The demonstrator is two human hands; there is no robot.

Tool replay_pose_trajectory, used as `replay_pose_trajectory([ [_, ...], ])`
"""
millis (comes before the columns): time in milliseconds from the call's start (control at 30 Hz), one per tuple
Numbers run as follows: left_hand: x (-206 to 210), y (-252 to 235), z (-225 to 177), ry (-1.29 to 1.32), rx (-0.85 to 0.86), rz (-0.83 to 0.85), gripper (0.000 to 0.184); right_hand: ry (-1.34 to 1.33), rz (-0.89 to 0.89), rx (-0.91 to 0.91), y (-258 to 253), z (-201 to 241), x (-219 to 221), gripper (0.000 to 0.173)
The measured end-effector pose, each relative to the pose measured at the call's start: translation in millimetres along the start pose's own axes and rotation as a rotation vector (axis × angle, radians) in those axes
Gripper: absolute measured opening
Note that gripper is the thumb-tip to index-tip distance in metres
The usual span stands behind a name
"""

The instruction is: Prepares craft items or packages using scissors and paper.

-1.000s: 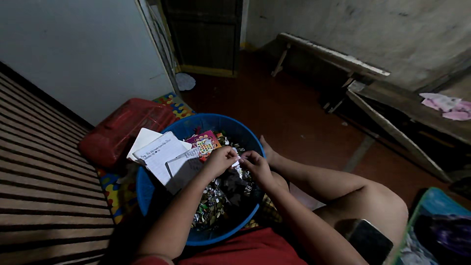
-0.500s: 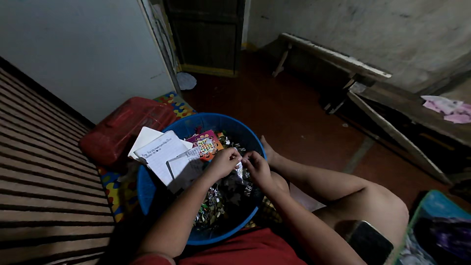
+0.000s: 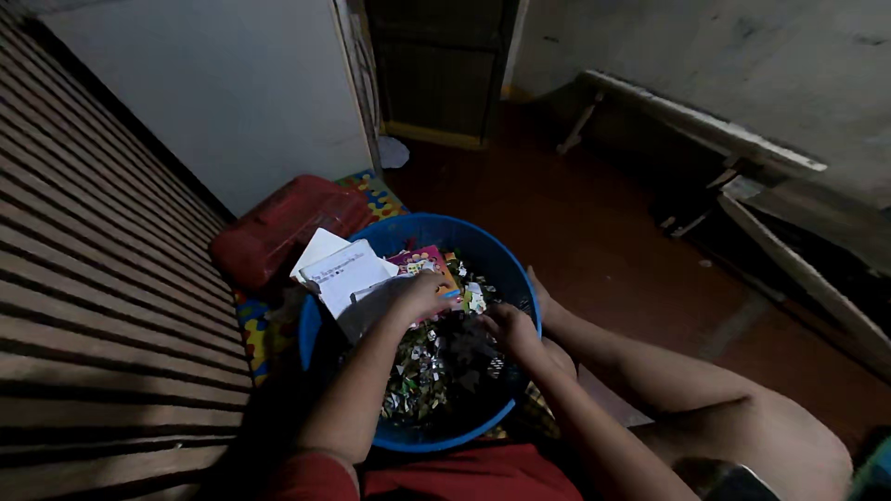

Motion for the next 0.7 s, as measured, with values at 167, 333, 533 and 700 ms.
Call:
replay_pose_trajectory([
  [167, -52, 21, 57, -0.252, -0.274, -0.281, 0.047, 0.069, 0.043, -0.016, 0, 0, 7, 0.029],
  [333, -37, 28, 93, -0.346, -0.456, -0.063, 0.042, 0.062, 0.105, -0.019, 2, 3, 12, 0.031],
  [533, -14, -5, 16, 0.064, 0.029, -0.019, 0.047, -0.170, 0.095, -0.030, -1, -1, 3, 0.051],
  [700, 25, -7, -50, 0.157, 0.256, 0.102, 0.042, -0.414, 0.129, -0.076, 1, 2, -2, 0.046],
])
Point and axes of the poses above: each hand's wrist, its own y-axis away from the middle knuckle, its own x-axis out of the palm, z = x × y, the point moved 10 cm from there along -y, towards the middle knuckle, and after that the axes turned 14 degrees about x, right-handed, at the moved point
